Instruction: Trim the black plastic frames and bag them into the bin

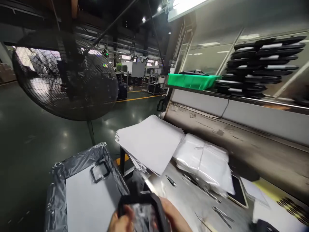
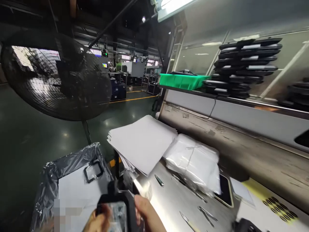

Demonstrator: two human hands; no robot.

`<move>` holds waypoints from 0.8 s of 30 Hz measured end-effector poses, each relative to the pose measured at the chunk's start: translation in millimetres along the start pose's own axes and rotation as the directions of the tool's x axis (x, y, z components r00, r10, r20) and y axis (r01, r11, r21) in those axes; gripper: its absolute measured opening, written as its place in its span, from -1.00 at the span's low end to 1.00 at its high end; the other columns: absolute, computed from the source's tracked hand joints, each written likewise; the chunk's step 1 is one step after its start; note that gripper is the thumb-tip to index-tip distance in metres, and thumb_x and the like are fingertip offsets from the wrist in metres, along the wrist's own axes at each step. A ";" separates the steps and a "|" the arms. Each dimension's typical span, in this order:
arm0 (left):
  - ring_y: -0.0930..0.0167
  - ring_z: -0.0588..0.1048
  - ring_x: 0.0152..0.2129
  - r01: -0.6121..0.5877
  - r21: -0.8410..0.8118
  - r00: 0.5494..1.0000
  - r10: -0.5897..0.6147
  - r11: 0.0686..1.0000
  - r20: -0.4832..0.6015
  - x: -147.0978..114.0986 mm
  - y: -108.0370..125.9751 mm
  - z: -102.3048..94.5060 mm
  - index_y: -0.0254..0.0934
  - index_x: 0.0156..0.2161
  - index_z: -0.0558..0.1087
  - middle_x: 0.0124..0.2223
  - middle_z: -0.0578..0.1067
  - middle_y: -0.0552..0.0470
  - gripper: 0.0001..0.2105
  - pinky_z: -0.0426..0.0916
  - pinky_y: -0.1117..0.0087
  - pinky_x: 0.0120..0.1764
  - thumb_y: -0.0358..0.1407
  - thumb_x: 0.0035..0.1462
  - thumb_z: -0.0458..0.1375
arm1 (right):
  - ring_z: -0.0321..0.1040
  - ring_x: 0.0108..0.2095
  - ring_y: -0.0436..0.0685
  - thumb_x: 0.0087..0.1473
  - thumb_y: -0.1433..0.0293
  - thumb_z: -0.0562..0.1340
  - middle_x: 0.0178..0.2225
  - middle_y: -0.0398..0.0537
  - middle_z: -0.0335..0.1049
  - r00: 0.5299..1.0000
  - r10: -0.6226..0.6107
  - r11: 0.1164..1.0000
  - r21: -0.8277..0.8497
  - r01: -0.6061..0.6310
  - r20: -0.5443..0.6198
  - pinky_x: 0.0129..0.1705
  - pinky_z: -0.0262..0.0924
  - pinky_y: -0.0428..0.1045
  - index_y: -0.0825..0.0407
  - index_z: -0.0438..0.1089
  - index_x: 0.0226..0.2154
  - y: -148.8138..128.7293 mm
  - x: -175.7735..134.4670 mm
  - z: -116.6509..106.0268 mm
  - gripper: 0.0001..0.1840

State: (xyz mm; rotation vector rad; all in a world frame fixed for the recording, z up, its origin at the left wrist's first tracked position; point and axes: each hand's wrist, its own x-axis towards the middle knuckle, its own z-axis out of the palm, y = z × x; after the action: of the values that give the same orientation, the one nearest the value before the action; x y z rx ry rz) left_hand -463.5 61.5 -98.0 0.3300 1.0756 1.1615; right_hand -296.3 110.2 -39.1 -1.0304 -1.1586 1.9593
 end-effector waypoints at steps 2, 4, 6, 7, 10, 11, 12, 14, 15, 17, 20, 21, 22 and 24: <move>0.70 -0.05 -0.96 0.003 -0.030 1.000 -0.003 1.000 -0.013 -9.4 7.9 -16.1 -0.31 -0.66 0.27 -0.88 0.05 0.32 -0.53 -0.16 0.62 -0.89 0.03 -0.61 0.28 | 0.08 -0.61 -0.07 -0.22 -0.01 0.14 -0.66 -0.24 -0.05 0.999 -0.029 0.969 0.246 0.033 -0.020 -0.52 0.13 -0.11 0.02 -0.03 -0.69 1.8 -5.5 3.0 -0.50; 0.72 -0.04 -0.93 -0.016 -0.042 1.000 0.015 0.999 -0.020 -19.1 14.2 -29.7 -0.29 -0.53 0.31 -0.83 0.05 0.35 -0.61 -0.11 0.66 -0.86 -0.04 -0.40 0.27 | -0.03 -0.66 -0.14 -0.26 0.02 0.20 -0.67 -0.29 -0.12 0.998 -0.052 0.927 0.370 0.062 -0.038 -0.61 0.04 -0.19 0.03 -0.12 -0.69 4.7 -6.9 3.5 -0.45; 0.73 -0.03 -0.92 -0.013 -0.004 1.000 0.013 1.000 -0.008 -27.7 18.1 -40.2 -0.31 -0.55 0.31 -0.81 0.04 0.34 -0.67 -0.09 0.68 -0.84 -0.13 -0.35 0.30 | -0.24 -0.73 -0.18 -0.24 0.01 0.18 -0.71 -0.34 -0.22 0.998 -0.032 0.940 0.339 0.046 -0.047 -0.73 -0.19 -0.23 0.03 -0.17 -0.70 7.9 -5.1 -0.2 -0.43; 0.74 -0.04 -0.91 -0.010 0.021 1.000 0.009 1.000 0.003 -31.3 19.4 -44.3 -0.33 -0.61 0.28 -0.81 0.04 0.33 -0.68 -0.09 0.69 -0.84 -0.15 -0.34 0.30 | -0.32 -0.74 -0.18 -0.22 0.01 0.16 -0.72 -0.35 -0.25 0.999 -0.017 0.949 0.312 0.032 -0.052 -0.75 -0.30 -0.23 0.02 -0.17 -0.70 9.0 -3.9 -3.1 -0.44; 0.76 -0.09 -0.90 0.023 0.088 0.999 -0.027 0.996 0.035 -39.6 23.1 -49.9 -0.34 -0.63 0.28 -0.80 0.08 0.29 -0.63 -0.14 0.68 -0.84 -0.06 -0.31 0.24 | -0.33 -0.74 -0.19 -0.15 0.02 0.11 -0.73 -0.35 -0.17 0.998 -0.012 0.979 0.203 0.026 -0.068 -0.74 -0.39 -0.22 0.03 -0.09 -0.68 9.4 -0.1 -11.4 -0.50; 0.74 -0.10 -0.90 0.061 0.125 0.996 -0.069 0.990 0.060 -41.3 24.7 -48.6 -0.32 -0.50 0.35 -0.80 0.10 0.28 -0.63 -0.15 0.67 -0.85 0.00 -0.27 0.18 | -0.29 -0.74 -0.19 -0.13 0.03 0.11 -0.73 -0.35 -0.13 0.997 -0.020 0.988 0.153 0.031 -0.070 -0.73 -0.38 -0.22 0.04 -0.07 -0.67 8.9 1.5 -12.8 -0.52; 0.72 -0.10 -0.90 0.110 0.185 0.987 -0.129 0.977 0.095 -42.3 26.3 -45.1 -0.27 -0.29 0.36 -0.80 0.12 0.28 -0.57 -0.15 0.66 -0.85 0.03 -0.20 0.11 | -0.26 -0.74 -0.18 -0.13 0.04 0.11 -0.73 -0.34 -0.09 0.997 -0.029 0.995 0.097 0.036 -0.068 -0.72 -0.37 -0.21 0.04 -0.05 -0.66 8.5 3.3 -13.1 -0.53; 0.67 -0.06 -0.91 0.182 0.380 0.949 -0.264 0.907 0.175 -42.1 28.3 -32.5 -0.13 0.07 0.05 -0.79 0.17 0.26 -0.45 -0.14 0.65 -0.85 0.00 -0.03 -0.03 | -0.21 -0.74 -0.18 -0.11 0.06 0.11 -0.73 -0.32 -0.01 0.998 -0.040 0.999 -0.032 0.039 -0.048 -0.73 -0.35 -0.20 0.04 -0.01 -0.64 8.4 7.4 -10.0 -0.56; 0.64 -0.03 -0.91 0.188 0.481 0.924 -0.320 0.856 0.210 -40.9 28.1 -24.3 -0.09 0.13 -0.13 -0.78 0.21 0.25 -0.42 -0.11 0.64 -0.84 -0.04 0.02 -0.07 | -0.19 -0.75 -0.17 -0.09 0.07 0.09 -0.73 -0.31 0.03 0.999 -0.043 0.994 -0.101 0.039 -0.032 -0.73 -0.33 -0.19 0.05 0.01 -0.65 8.7 9.3 -6.7 -0.58; 0.62 0.05 -0.89 0.150 0.593 0.897 -0.361 0.791 0.254 -37.3 24.4 -7.7 -0.12 0.15 -0.28 -0.75 0.26 0.22 -0.36 -0.08 0.65 -0.82 -0.11 0.04 -0.04 | -0.15 -0.75 -0.17 -0.04 0.10 0.07 -0.71 -0.28 0.08 0.999 -0.051 0.970 -0.240 0.051 0.008 -0.72 -0.27 -0.18 0.06 0.07 -0.65 9.1 10.6 1.3 -0.60; 0.63 0.04 -0.88 0.147 0.601 0.884 -0.377 0.785 0.276 -33.4 14.0 6.5 -0.25 0.13 -0.13 -0.77 0.21 0.24 -0.38 -0.05 0.65 -0.80 -0.15 0.01 0.02 | -0.01 -0.68 -0.13 -0.03 0.17 0.09 -0.66 -0.24 0.15 0.993 -0.066 0.895 -0.435 0.101 0.093 -0.65 -0.11 -0.17 0.09 0.25 -0.60 8.4 2.2 9.3 -0.66; 0.63 0.01 -0.88 0.159 0.597 0.882 -0.385 0.787 0.273 -33.4 10.9 7.1 -0.28 0.11 -0.07 -0.78 0.18 0.26 -0.41 -0.05 0.64 -0.80 -0.14 0.01 0.02 | 0.05 -0.63 -0.11 -0.07 0.19 0.15 -0.62 -0.23 0.18 0.990 -0.075 0.861 -0.494 0.123 0.116 -0.60 -0.06 -0.16 0.09 0.30 -0.57 8.4 -3.3 9.0 -0.71; 0.64 -0.02 -0.89 0.172 0.592 0.881 -0.392 0.787 0.265 -34.0 8.5 5.9 -0.30 0.09 -0.02 -0.79 0.15 0.28 -0.44 -0.06 0.64 -0.81 -0.13 0.01 0.00 | 0.10 -0.57 -0.08 -0.12 0.23 0.20 -0.57 -0.22 0.21 0.988 -0.086 0.823 -0.551 0.142 0.127 -0.53 -0.01 -0.15 0.08 0.33 -0.53 9.2 -9.4 6.9 -0.77; 0.64 -0.05 -0.89 0.195 0.589 0.885 -0.400 0.784 0.239 -36.9 6.3 0.3 -0.30 0.05 0.02 -0.79 0.12 0.31 -0.49 -0.07 0.62 -0.81 -0.13 0.03 -0.02 | 0.15 -0.43 -0.01 -0.18 0.33 0.26 -0.44 -0.16 0.25 0.989 -0.116 0.738 -0.659 0.146 0.089 -0.39 0.04 -0.11 0.04 0.36 -0.45 14.6 -22.0 -2.0 -0.85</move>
State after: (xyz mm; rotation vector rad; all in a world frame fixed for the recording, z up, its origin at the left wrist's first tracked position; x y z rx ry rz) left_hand -466.7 32.5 -74.6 0.7609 1.0762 0.4488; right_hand -285.6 87.1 -46.2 -1.2034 -1.9818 1.4636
